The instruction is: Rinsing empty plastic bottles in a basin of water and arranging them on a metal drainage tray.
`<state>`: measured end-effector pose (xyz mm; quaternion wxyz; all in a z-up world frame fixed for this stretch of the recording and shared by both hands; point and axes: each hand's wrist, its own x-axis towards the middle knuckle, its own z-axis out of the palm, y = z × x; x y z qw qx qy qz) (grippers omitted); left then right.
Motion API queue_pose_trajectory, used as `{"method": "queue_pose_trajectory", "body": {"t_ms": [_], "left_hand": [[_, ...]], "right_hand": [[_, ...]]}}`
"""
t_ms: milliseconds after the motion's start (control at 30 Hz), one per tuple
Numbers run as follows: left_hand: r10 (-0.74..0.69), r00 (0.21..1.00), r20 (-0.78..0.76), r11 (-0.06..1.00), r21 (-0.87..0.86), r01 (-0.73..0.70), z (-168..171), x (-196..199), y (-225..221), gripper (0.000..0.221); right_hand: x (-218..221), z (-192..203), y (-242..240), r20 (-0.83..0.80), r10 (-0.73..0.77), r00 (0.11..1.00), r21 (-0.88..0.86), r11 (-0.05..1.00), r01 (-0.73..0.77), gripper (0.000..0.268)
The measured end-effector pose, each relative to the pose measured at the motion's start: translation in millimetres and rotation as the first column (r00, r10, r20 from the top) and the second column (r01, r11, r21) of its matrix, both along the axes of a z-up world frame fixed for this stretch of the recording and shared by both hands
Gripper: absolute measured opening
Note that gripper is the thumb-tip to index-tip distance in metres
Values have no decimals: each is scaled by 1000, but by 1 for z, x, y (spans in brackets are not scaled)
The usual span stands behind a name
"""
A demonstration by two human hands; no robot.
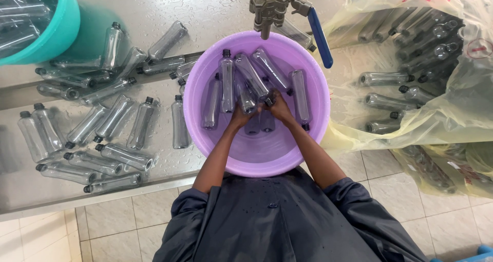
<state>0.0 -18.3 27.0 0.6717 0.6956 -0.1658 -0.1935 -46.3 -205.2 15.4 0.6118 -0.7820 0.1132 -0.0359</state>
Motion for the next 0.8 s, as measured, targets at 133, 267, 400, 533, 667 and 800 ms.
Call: {"method": "queue_pose_trajectory", "body": {"t_ms": [133,267,400,533,667,800], "left_hand": [[87,994,62,992,-99,-81,14,1,-5,75],[65,993,100,998,15,-67,-11,2,-6,74],[32,999,-38,996,89,-28,-35,2,-6,80],[-2,999,-53,992,123,9,49,-35,18,96],[-31,986,164,990,140,8,118,-62,25,91],[-26,980,199,997,76,11,195,-69,28,107]], "right_hand": [[4,50,8,24,-52,998,45,998,50,68],[-5,55,0,-169,-78,983,-29,997,74,93],[-29,107,3,-196,-97,976,-70,994,85,110],[-65,136,8,-59,-21,998,-115,993,14,123],[-90,196,15,130,27,991,-186,983,-2,120],[-95,222,13,230,12,973,-272,961,52,122]]}}
